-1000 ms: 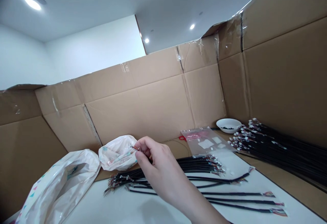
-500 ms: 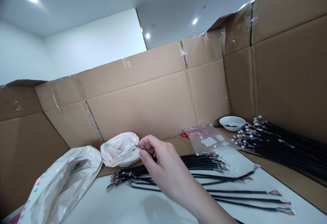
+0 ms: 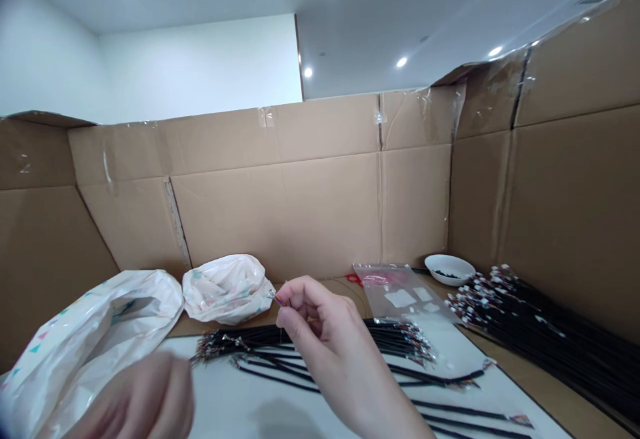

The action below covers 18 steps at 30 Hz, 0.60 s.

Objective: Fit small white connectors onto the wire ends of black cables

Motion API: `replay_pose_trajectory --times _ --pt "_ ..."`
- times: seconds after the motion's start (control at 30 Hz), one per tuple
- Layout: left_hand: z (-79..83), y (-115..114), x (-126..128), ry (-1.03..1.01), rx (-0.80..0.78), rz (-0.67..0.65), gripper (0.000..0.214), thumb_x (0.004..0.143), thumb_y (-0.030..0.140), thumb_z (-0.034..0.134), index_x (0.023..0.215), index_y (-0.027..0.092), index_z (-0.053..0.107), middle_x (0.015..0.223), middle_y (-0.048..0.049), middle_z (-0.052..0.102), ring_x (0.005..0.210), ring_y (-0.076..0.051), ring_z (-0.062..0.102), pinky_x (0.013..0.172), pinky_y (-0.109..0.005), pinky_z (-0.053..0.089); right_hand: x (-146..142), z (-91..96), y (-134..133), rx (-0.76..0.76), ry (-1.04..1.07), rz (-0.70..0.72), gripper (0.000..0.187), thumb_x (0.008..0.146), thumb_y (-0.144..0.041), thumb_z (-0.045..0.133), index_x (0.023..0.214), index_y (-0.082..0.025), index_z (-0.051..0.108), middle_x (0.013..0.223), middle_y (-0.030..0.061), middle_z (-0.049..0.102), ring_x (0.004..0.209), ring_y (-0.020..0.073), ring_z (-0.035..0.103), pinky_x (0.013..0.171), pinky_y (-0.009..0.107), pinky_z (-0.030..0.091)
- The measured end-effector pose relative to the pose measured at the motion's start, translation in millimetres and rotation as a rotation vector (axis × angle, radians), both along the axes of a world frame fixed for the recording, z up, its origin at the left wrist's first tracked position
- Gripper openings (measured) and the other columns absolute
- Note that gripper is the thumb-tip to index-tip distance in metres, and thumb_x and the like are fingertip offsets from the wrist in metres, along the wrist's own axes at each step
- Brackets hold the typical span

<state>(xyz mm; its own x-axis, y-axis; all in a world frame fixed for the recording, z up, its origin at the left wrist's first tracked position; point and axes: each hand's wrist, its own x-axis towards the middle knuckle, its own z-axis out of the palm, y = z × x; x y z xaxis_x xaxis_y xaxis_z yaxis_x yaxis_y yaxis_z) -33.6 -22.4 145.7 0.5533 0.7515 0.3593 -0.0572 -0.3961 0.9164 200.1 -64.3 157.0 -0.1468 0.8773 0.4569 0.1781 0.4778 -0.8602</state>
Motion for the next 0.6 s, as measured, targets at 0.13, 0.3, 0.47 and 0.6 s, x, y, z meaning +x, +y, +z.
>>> replay_pose_trajectory --times 0.13,0.3,0.47,0.6 --pt "13.7 13.7 28.7 -0.239 -0.126 -0.123 0.038 0.076 0.052 0.064 0.057 0.019 0.063 0.054 0.0003 0.040 0.048 -0.010 0.040 0.045 -0.023 0.033 -2.3 -0.3 1.0 -0.039 0.010 0.024 0.016 0.092 -0.034 0.047 0.091 -0.020 0.052 0.076 0.0002 0.057 0.057 0.0073 0.039 0.048 0.019 0.030" --pt "13.7 21.6 44.5 -0.224 0.041 0.131 0.023 0.085 0.041 0.057 0.091 0.022 0.069 0.060 0.0015 0.044 0.057 -0.011 0.042 0.055 -0.023 0.033 -9.3 -2.5 4.6 -0.108 0.047 0.082 0.015 0.092 -0.033 0.046 0.094 -0.018 0.050 0.077 0.0009 0.059 0.054 0.0062 0.041 0.047 0.018 0.032" --pt "4.6 17.2 40.8 -0.005 0.193 0.308 0.029 0.092 0.040 0.042 0.090 0.023 0.065 0.061 0.0019 0.039 0.060 -0.013 0.039 0.057 -0.025 0.029 -13.9 -7.4 8.7 -0.127 0.059 0.118 0.013 0.093 -0.030 0.045 0.094 -0.018 0.048 0.076 0.0007 0.060 0.054 0.0055 0.041 0.046 0.017 0.032" --pt "3.7 10.0 42.8 0.083 0.340 0.314 0.031 0.093 0.041 0.039 0.088 0.024 0.064 0.069 0.0007 0.044 0.066 -0.013 0.042 0.061 -0.026 0.031 -15.4 -7.8 9.5 -0.146 0.060 0.117 0.013 0.092 -0.031 0.047 0.092 -0.018 0.048 0.075 0.0004 0.061 0.055 0.0054 0.042 0.047 0.016 0.032"
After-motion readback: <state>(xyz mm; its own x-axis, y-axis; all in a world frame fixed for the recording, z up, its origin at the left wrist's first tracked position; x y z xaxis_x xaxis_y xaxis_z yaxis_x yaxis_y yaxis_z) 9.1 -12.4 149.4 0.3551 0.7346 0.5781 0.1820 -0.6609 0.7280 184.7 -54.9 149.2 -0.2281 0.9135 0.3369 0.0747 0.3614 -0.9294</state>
